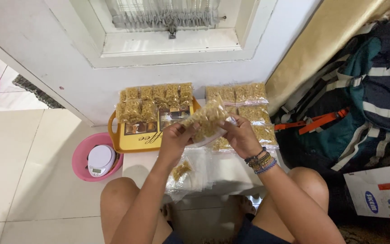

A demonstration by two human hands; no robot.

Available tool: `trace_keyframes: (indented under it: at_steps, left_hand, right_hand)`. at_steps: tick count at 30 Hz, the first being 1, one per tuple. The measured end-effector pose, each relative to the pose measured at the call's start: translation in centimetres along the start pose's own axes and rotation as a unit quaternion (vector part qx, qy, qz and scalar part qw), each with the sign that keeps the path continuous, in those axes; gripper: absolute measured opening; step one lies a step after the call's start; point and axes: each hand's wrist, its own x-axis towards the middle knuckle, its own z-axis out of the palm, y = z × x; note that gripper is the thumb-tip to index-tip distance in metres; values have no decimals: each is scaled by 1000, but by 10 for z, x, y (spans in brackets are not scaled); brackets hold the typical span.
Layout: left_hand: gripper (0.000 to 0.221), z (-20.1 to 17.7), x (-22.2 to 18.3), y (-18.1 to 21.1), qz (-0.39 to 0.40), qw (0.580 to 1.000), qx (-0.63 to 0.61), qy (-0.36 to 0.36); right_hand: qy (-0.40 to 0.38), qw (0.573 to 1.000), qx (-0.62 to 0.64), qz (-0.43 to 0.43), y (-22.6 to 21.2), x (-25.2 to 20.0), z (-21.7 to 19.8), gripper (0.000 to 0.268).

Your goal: Packing small individual snack bags into larger plastic bags for bulk packaging.

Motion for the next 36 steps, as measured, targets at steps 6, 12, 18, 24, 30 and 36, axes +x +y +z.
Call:
trace_keyframes:
  at_steps: [6, 12, 18, 24, 30, 36]
  left_hand:
    - [25, -18, -4, 7, 57, 990, 108, -69]
    - [45, -4, -5, 4, -32, 993, 24, -111]
    - [36, -6, 4, -10, -52, 996, -14, -70]
    - [38, -8, -3, 2, -16, 995, 64, -68]
    - [36, -5, -5, 6, -4, 997, 44, -64]
    - [39, -9, -5, 13, 5, 997, 28, -78]
  right_hand:
    - [-18, 997, -68, 10, 20, 9, -29, 16]
    - [18, 999, -38, 1, 9, 3, -20, 17]
    - [21, 992, -123, -17, 7, 4, -18, 14]
    - [8, 985, -171, 26, -11, -5, -5, 19]
    - [15, 978, -131, 160, -10, 2, -7, 52]
    - [14, 994, -89, 60, 1, 3, -8, 28]
